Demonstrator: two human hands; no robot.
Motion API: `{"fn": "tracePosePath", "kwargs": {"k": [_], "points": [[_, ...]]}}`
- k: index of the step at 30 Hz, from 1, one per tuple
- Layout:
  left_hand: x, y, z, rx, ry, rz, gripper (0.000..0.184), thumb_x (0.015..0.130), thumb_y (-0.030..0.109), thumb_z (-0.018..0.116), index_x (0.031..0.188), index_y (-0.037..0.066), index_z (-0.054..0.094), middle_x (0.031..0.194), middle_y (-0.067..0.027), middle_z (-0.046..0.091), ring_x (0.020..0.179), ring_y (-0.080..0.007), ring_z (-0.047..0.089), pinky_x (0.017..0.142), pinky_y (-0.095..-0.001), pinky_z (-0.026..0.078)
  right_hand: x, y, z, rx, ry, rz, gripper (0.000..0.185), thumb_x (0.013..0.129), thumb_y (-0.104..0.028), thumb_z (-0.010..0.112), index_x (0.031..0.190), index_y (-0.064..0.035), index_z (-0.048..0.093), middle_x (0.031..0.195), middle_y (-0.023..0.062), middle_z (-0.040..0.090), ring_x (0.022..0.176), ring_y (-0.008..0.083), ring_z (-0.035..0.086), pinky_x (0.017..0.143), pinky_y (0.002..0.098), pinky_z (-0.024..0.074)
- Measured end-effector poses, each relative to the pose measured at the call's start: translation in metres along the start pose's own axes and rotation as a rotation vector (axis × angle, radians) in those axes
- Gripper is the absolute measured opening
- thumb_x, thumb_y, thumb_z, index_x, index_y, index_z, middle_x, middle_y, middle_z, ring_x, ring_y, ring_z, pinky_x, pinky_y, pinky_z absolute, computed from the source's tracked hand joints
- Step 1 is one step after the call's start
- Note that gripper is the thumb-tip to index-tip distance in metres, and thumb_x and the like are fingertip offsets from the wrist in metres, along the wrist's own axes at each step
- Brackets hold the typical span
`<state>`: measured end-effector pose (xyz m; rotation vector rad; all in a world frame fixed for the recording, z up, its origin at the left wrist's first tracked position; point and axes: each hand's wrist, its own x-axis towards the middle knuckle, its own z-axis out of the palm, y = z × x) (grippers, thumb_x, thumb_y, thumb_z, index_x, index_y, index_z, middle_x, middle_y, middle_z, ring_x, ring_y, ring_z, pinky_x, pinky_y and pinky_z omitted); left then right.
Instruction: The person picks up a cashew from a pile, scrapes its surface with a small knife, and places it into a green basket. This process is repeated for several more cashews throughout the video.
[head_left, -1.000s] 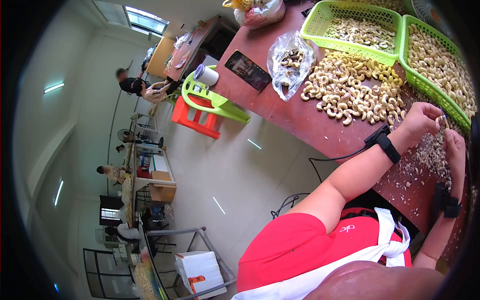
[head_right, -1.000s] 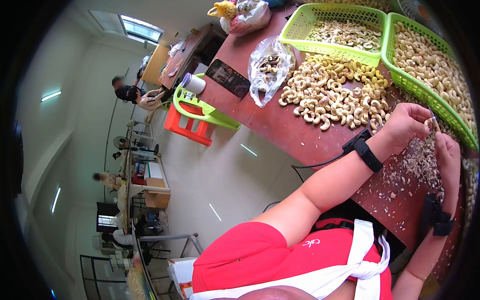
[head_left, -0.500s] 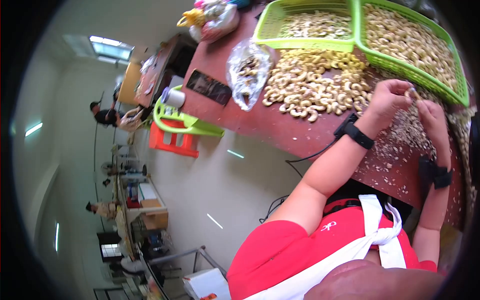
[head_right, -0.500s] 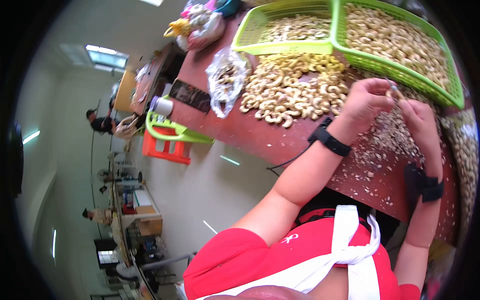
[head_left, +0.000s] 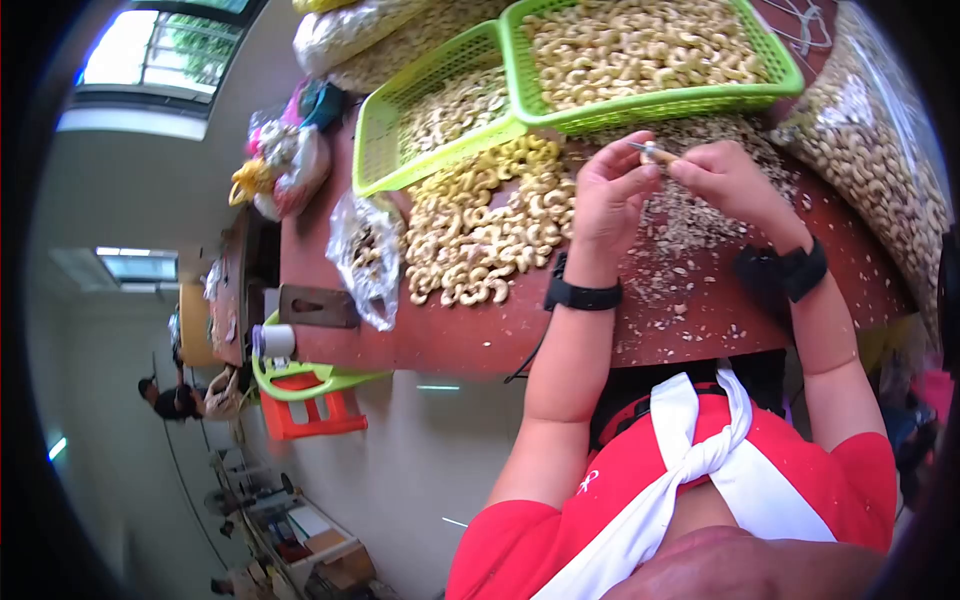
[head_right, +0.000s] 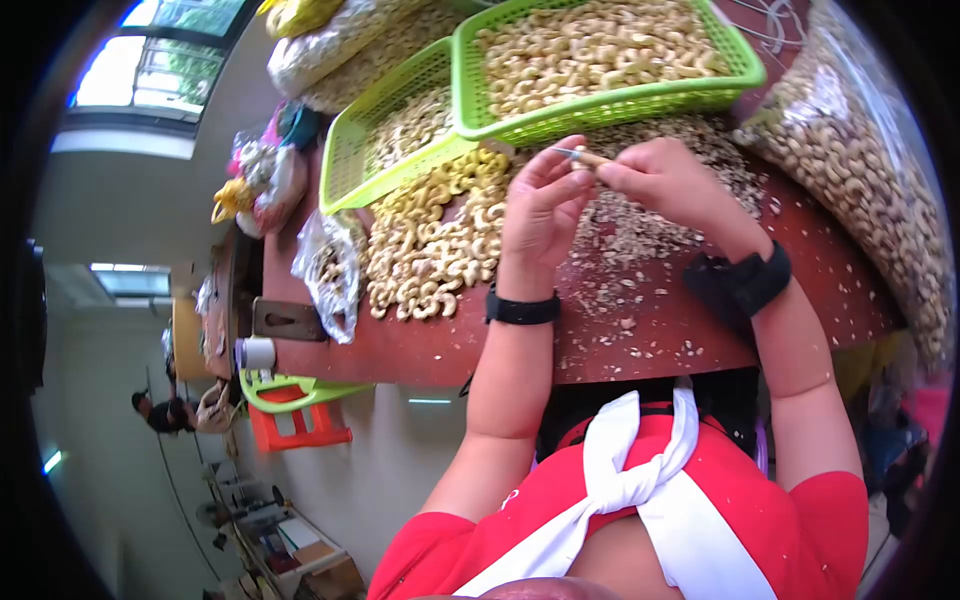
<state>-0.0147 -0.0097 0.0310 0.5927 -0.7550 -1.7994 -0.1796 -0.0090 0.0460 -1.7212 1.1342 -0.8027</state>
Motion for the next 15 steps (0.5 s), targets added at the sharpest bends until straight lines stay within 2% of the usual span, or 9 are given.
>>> {"fn": "tracePosePath", "kwargs": {"k": [4,6,7,9,15], "points": [[0.001,0.001,-0.004,-0.05,-0.01,0.042,0.035,0.066,-0.007,0.056,0.1,-0.001,0.051,0.081,-0.0062,0.056,0.07,-0.0122,0.054,0.06,-0.0229,0.046,0.003,0.012,-0.001,0.074,-0.008,0.032,0.037,0.08,-0.03,0.048,0.053,-0.0054,0.043,0.048,-0.0052,0.036,0.044,0.0038,0.032,0.039,0.0216,0.0241],[0.001,0.001,-0.005,-0.084,-0.003,0.07,0.034,0.064,-0.008,0.055,0.097,-0.001,0.052,0.08,-0.0059,0.056,0.068,-0.0131,0.054,0.058,-0.0236,0.046,0.012,0.044,-0.001,0.103,0.003,-0.019,0.035,0.082,-0.028,0.046,0.054,-0.0073,0.04,0.048,-0.0066,0.034,0.043,0.0031,0.029,0.038,0.021,0.022],[0.001,0.0,-0.005,-0.106,-0.011,0.07,0.034,0.064,-0.009,0.055,0.096,-0.001,0.053,0.079,-0.006,0.056,0.067,-0.0134,0.054,0.057,-0.0239,0.046,0.011,0.039,-0.003,0.13,-0.052,0.045,0.034,0.082,-0.027,0.046,0.055,-0.0079,0.04,0.049,-0.0068,0.034,0.043,0.0023,0.029,0.038,0.0204,0.0218],[-0.001,0.003,-0.003,-0.119,0.0,0.07,0.032,0.063,-0.01,0.054,0.093,0.0,0.053,0.077,-0.0059,0.055,0.064,-0.0138,0.054,0.055,-0.024,0.045,0.017,0.053,0.0,0.126,-0.08,0.029,0.033,0.083,-0.028,0.045,0.056,-0.0084,0.041,0.049,-0.0072,0.033,0.042,0.0012,0.028,0.037,0.0191,0.0204],[-0.003,0.005,-0.001,-0.135,0.012,0.075,0.03,0.062,-0.011,0.054,0.09,-0.002,0.052,0.073,-0.007,0.055,0.062,-0.0146,0.055,0.052,-0.0238,0.046,0.017,0.06,-0.004,0.21,-0.066,0.124,0.033,0.084,-0.031,0.044,0.058,-0.0102,0.04,0.047,-0.0079,0.032,0.037,0.0001,0.026,0.033,0.0162,0.0172]]}}
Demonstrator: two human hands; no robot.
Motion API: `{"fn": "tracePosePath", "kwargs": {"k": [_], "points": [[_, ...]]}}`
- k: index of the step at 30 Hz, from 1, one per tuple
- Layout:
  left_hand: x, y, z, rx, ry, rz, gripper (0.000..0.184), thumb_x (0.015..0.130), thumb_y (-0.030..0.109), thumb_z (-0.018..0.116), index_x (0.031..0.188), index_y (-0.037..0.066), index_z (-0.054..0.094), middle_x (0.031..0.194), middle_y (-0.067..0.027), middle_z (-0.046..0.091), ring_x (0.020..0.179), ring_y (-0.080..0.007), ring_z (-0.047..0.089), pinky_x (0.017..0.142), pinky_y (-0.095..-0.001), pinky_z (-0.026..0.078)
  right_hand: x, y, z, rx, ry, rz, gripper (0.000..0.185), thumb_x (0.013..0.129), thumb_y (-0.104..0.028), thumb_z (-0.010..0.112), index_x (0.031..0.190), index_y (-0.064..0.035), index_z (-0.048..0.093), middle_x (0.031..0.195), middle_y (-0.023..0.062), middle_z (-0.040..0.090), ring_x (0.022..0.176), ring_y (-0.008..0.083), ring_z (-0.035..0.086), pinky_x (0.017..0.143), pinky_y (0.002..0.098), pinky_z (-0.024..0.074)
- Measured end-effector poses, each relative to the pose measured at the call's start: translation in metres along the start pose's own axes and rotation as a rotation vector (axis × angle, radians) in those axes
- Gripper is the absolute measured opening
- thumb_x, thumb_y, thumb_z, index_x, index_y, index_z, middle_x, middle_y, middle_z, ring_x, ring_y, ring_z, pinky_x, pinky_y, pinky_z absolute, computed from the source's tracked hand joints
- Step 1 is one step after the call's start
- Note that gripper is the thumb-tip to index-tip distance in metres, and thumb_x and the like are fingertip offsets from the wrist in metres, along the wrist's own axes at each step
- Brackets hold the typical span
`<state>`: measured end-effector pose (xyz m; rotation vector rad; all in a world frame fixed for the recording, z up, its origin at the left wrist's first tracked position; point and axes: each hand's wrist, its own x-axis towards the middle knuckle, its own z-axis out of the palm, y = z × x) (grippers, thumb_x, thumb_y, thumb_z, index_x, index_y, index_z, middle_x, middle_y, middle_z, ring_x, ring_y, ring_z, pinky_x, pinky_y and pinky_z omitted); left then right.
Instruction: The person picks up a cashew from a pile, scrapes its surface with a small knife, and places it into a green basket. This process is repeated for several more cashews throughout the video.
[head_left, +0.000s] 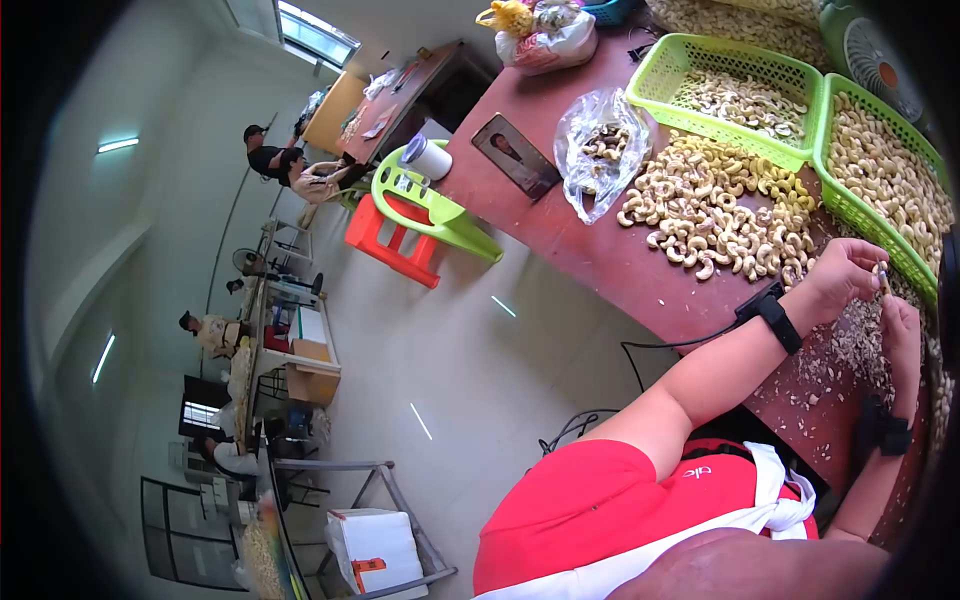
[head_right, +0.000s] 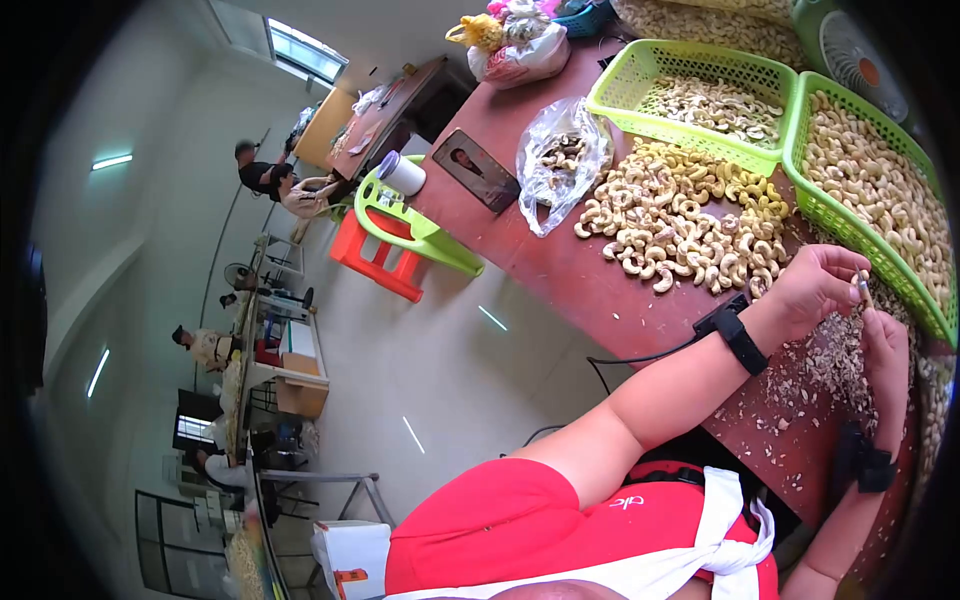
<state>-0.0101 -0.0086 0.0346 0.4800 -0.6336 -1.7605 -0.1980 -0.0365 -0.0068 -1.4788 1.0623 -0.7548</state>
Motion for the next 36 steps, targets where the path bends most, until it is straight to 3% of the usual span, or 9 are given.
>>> {"fn": "tracePosePath", "kwargs": {"k": [17,28,31,36], "points": [[0.001,0.003,-0.001,0.0,0.023,0.012,0.029,0.062,-0.012,0.053,0.089,-0.003,0.053,0.073,-0.0085,0.056,0.06,-0.0163,0.056,0.052,-0.0262,0.048,-0.005,-0.009,-0.008,-0.031,-0.041,-0.02,0.033,0.084,-0.031,0.043,0.058,-0.0111,0.038,0.046,-0.0081,0.03,0.037,0.0003,0.025,0.033,0.0172,0.0166],[0.002,0.005,-0.005,0.122,-0.039,-0.021,0.038,0.068,-0.008,0.054,0.106,-0.003,0.047,0.085,-0.0083,0.055,0.074,-0.0139,0.054,0.066,-0.0246,0.046,-0.027,-0.062,0.019,-0.145,0.056,-0.079,0.038,0.08,-0.031,0.049,0.052,-0.0051,0.047,0.045,-0.0053,0.038,0.042,0.0034,0.031,0.038,0.0207,0.0249],[0.001,0.006,-0.001,0.145,-0.014,-0.026,0.04,0.069,-0.009,0.054,0.107,-0.004,0.046,0.087,-0.0091,0.055,0.076,-0.0144,0.055,0.068,-0.0248,0.046,-0.029,-0.061,0.016,-0.079,0.032,0.019,0.038,0.079,-0.032,0.05,0.053,-0.0046,0.048,0.045,-0.005,0.037,0.041,0.0036,0.031,0.038,0.0208,0.0246],[-0.001,0.006,-0.003,0.164,-0.036,-0.027,0.04,0.069,-0.009,0.054,0.108,-0.004,0.045,0.09,-0.0106,0.054,0.077,-0.0153,0.055,0.07,-0.0255,0.045,-0.027,-0.062,0.014,-0.006,-0.05,-0.02,0.039,0.079,-0.034,0.051,0.052,-0.0051,0.047,0.045,-0.0048,0.037,0.041,0.0038,0.031,0.038,0.0208,0.0242]]}}
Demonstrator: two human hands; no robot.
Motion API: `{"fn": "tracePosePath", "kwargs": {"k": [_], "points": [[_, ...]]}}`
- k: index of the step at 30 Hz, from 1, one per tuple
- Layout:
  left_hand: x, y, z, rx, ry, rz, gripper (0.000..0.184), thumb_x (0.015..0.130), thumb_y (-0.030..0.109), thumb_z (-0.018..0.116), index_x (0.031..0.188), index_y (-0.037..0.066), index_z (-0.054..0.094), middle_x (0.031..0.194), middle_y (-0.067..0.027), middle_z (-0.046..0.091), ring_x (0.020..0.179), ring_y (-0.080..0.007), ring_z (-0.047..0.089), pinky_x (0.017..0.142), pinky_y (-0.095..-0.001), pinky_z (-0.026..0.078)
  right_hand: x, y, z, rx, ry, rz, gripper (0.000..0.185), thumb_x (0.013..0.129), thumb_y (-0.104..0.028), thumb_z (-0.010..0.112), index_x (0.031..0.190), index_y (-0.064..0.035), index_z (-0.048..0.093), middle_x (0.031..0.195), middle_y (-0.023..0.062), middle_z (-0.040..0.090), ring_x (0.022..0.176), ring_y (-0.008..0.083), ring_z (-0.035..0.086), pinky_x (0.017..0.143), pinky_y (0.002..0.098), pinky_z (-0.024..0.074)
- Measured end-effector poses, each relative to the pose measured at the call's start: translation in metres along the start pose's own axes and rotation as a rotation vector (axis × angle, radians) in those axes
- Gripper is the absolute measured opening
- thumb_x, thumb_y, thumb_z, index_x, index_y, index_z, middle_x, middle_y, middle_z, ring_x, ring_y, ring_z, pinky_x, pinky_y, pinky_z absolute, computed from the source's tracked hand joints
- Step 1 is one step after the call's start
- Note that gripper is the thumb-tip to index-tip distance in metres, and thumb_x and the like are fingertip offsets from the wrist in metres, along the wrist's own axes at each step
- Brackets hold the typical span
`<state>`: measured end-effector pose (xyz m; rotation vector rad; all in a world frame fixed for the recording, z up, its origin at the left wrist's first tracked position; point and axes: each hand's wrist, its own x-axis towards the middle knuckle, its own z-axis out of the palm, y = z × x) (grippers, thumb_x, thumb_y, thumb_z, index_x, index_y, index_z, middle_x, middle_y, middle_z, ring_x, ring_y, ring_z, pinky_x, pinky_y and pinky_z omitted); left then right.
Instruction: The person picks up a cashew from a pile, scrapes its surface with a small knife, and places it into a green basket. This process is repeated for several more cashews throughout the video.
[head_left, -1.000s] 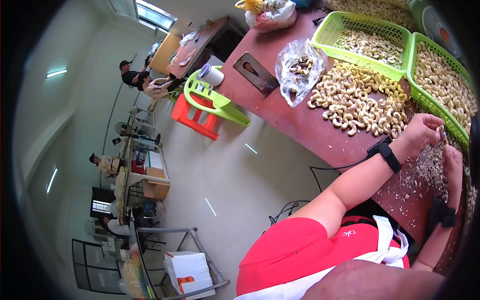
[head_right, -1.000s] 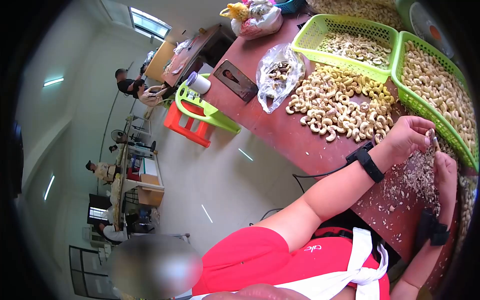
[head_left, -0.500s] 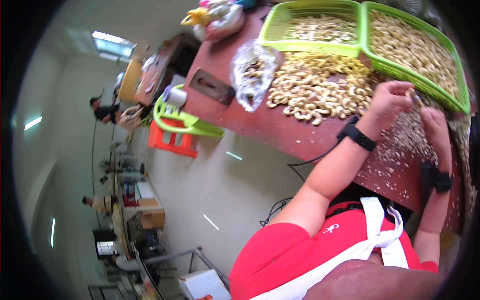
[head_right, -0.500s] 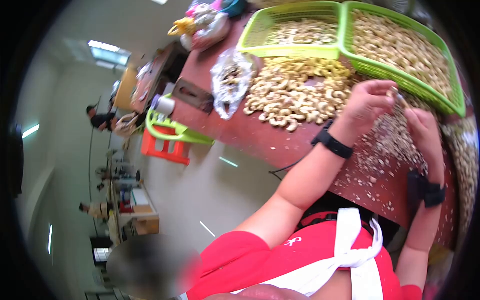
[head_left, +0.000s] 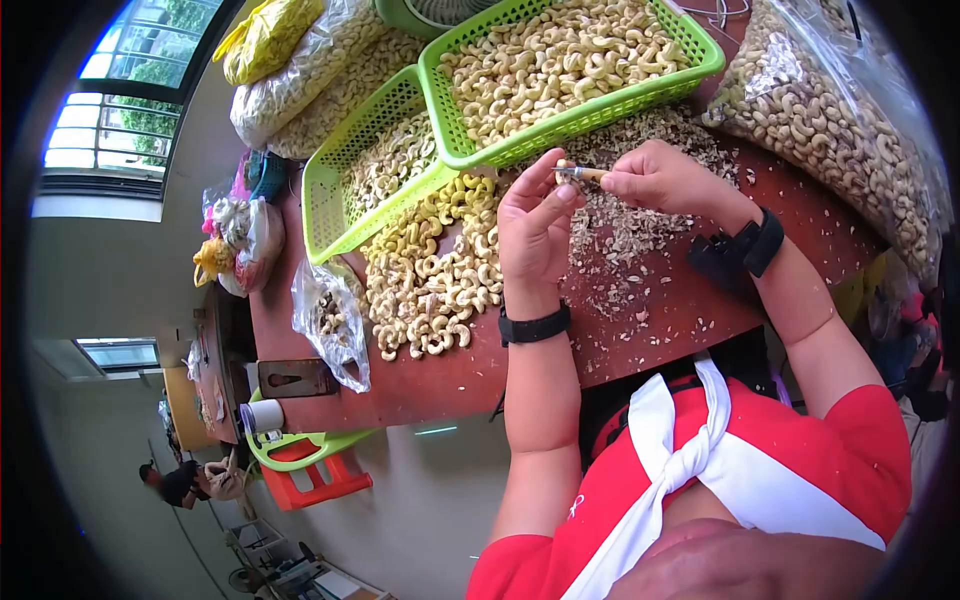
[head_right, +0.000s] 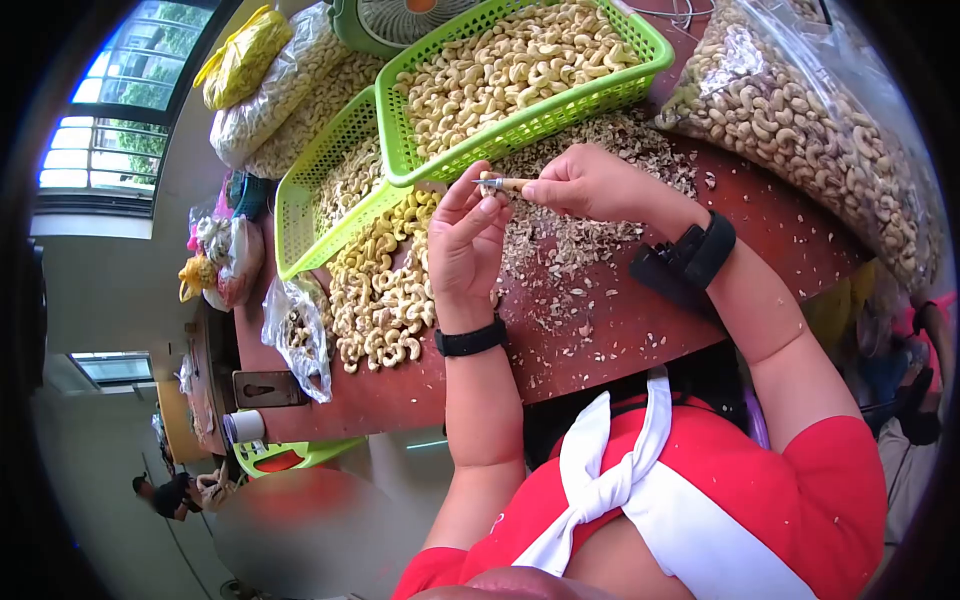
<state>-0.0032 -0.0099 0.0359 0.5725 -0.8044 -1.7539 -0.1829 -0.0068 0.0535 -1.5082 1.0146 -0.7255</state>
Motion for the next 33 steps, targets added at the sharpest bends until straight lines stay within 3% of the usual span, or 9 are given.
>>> {"fn": "tracePosePath", "kwargs": {"k": [11,22,33], "points": [[0.002,0.001,-0.004,0.002,-0.064,0.043,0.039,0.068,-0.01,0.054,0.106,-0.003,0.048,0.095,-0.0142,0.054,0.083,-0.0186,0.054,0.075,-0.0287,0.045,0.001,0.004,0.003,0.096,-0.105,-0.015,0.036,0.081,-0.029,0.05,0.054,-0.0057,0.048,0.046,-0.0062,0.037,0.042,0.0029,0.029,0.038,0.0201,0.0234],[0.001,-0.001,-0.007,0.068,-0.06,0.04,0.037,0.069,-0.011,0.054,0.105,-0.003,0.049,0.093,-0.0136,0.055,0.081,-0.0171,0.055,0.07,-0.0258,0.047,0.003,0.005,0.0,0.039,-0.109,0.029,0.033,0.081,-0.028,0.049,0.055,-0.0073,0.047,0.047,-0.0068,0.037,0.041,0.0018,0.03,0.037,0.0192,0.0224],[0.0,-0.004,-0.003,0.187,-0.029,0.128,0.035,0.069,-0.01,0.055,0.104,-0.005,0.049,0.089,-0.0129,0.056,0.078,-0.0167,0.055,0.068,-0.0255,0.048,0.003,0.004,-0.007,0.061,-0.124,0.076,0.038,0.077,-0.035,0.055,0.053,-0.0043,0.052,0.046,-0.0033,0.043,0.04,0.004,0.034,0.037,0.0201,0.0261]]}}
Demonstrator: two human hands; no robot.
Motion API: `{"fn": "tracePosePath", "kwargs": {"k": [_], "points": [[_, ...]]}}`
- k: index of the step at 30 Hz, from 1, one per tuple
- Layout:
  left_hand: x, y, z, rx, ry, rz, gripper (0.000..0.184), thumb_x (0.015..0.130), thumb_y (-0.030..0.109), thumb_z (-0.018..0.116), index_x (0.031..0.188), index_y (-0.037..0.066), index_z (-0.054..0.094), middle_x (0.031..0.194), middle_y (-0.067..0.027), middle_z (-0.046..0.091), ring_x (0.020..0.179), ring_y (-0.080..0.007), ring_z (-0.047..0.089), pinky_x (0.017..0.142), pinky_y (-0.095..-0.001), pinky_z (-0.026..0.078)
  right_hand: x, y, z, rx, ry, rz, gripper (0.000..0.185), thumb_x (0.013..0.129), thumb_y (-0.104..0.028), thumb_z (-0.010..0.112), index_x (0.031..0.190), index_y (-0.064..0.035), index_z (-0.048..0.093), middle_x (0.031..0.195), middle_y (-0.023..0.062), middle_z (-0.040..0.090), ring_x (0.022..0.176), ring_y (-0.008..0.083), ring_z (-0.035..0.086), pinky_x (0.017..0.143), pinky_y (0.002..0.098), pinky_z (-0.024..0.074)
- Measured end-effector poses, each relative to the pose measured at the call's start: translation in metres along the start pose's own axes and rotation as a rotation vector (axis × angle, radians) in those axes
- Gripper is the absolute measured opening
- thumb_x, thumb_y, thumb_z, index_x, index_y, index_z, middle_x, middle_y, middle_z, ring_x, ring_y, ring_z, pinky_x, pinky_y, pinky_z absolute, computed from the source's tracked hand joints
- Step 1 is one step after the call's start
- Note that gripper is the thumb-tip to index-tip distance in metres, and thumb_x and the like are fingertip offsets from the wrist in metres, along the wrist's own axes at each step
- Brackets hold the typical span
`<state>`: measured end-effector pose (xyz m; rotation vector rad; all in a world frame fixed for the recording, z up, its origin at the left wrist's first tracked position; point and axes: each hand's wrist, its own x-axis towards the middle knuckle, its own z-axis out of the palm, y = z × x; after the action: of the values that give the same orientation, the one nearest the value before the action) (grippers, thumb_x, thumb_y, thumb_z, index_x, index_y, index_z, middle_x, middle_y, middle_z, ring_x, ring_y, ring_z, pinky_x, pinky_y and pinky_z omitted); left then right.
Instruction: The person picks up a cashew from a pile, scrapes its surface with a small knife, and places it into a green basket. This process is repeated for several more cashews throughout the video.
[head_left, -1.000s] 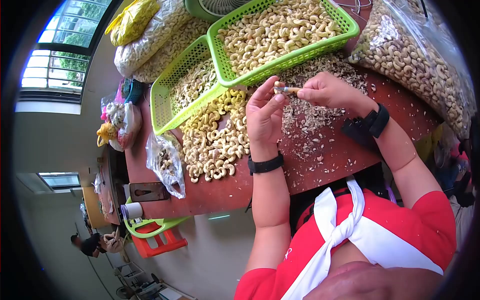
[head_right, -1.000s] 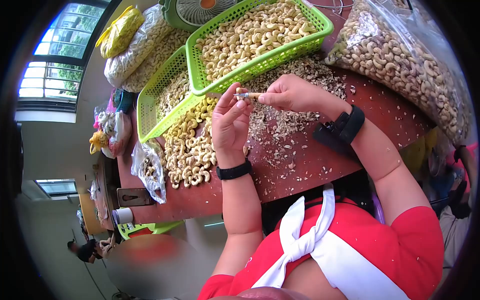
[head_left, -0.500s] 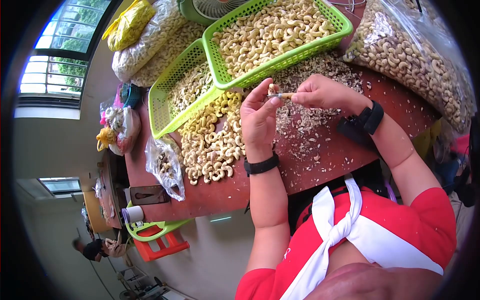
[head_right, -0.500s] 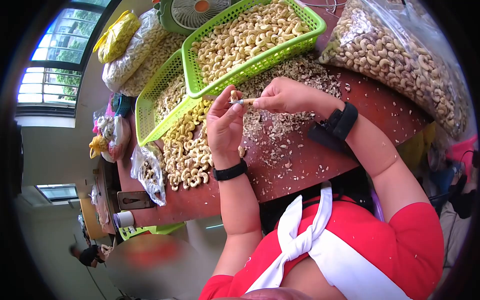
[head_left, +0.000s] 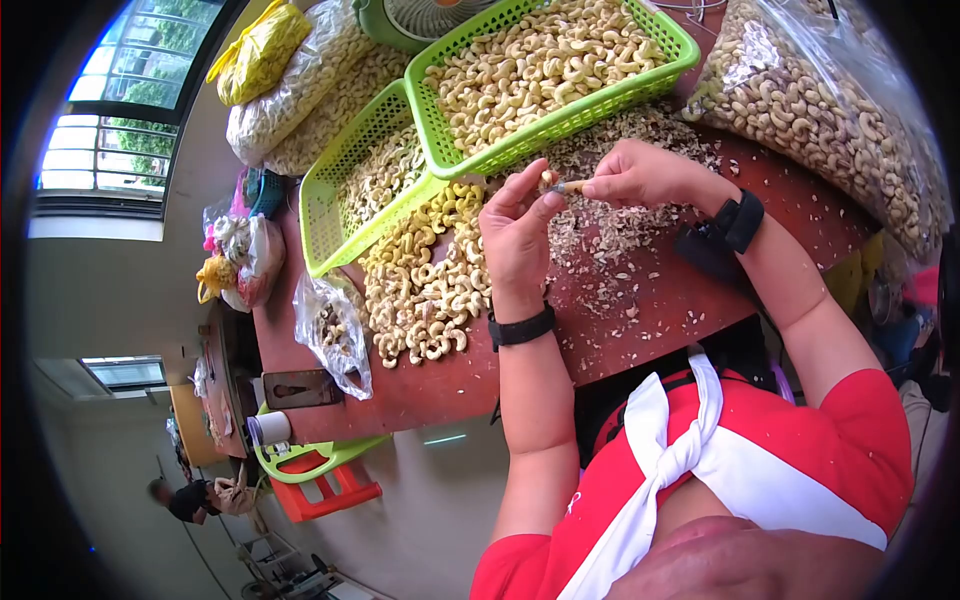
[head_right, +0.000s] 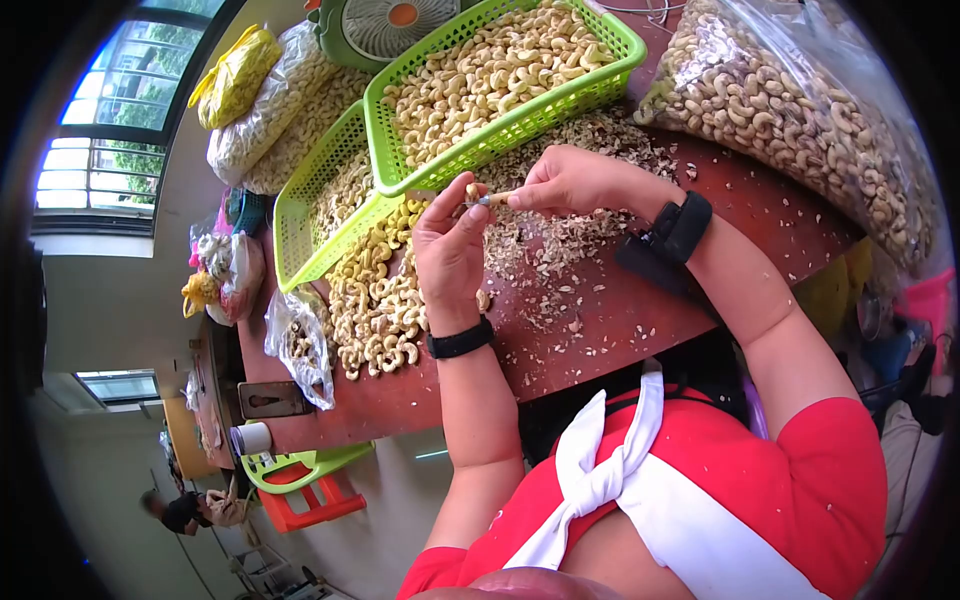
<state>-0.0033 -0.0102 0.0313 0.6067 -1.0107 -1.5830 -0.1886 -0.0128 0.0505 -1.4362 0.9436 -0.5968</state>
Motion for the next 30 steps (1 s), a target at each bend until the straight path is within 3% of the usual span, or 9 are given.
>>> {"fn": "tracePosePath", "kwargs": {"k": [6,15,24,28,30], "points": [[-0.001,0.003,0.002,0.126,0.072,-0.064,0.031,0.07,-0.007,0.056,0.101,-0.007,0.05,0.083,-0.012,0.058,0.07,-0.016,0.057,0.061,-0.026,0.049,0.002,0.003,-0.001,-0.004,0.041,0.007,0.038,0.077,-0.033,0.055,0.051,-0.0048,0.052,0.045,-0.0028,0.043,0.04,0.0046,0.034,0.037,0.0204,0.0259],[0.003,-0.001,-0.008,0.01,0.061,-0.234,0.019,0.069,-0.004,0.059,0.087,-0.001,0.053,0.074,-0.0072,0.056,0.061,-0.0124,0.054,0.055,-0.0246,0.048,0.003,0.008,0.0,0.02,0.03,-0.004,0.037,0.079,-0.028,0.052,0.051,-0.0051,0.05,0.044,-0.0037,0.04,0.04,0.0046,0.032,0.038,0.0208,0.0247],[0.001,0.002,0.005,0.063,0.08,-0.07,0.034,0.065,-0.01,0.059,0.097,-0.002,0.051,0.079,-0.0066,0.056,0.066,-0.013,0.054,0.059,-0.0236,0.048,0.005,0.013,0.001,0.002,0.043,-0.004,0.034,0.077,-0.029,0.054,0.054,-0.0041,0.052,0.046,-0.003,0.042,0.04,0.0049,0.034,0.038,0.0208,0.0263],[0.002,0.0,0.003,0.106,0.065,-0.09,0.035,0.066,-0.008,0.059,0.1,-0.003,0.05,0.075,-0.0062,0.055,0.064,-0.0133,0.055,0.057,-0.0237,0.048,0.006,0.012,0.002,-0.055,0.056,-0.008,0.034,0.077,-0.03,0.055,0.054,-0.004,0.053,0.046,-0.0027,0.043,0.041,0.005,0.035,0.038,0.0211,0.0272],[0.002,0.002,0.002,0.096,0.099,-0.2,0.027,0.07,-0.004,0.058,0.096,-0.004,0.052,0.071,-0.0061,0.055,0.06,-0.0124,0.054,0.053,-0.0225,0.047,0.007,0.014,0.0,-0.105,0.089,-0.004,0.035,0.077,-0.03,0.054,0.053,-0.0043,0.053,0.046,-0.0028,0.043,0.041,0.0049,0.034,0.038,0.0215,0.0268]]}}
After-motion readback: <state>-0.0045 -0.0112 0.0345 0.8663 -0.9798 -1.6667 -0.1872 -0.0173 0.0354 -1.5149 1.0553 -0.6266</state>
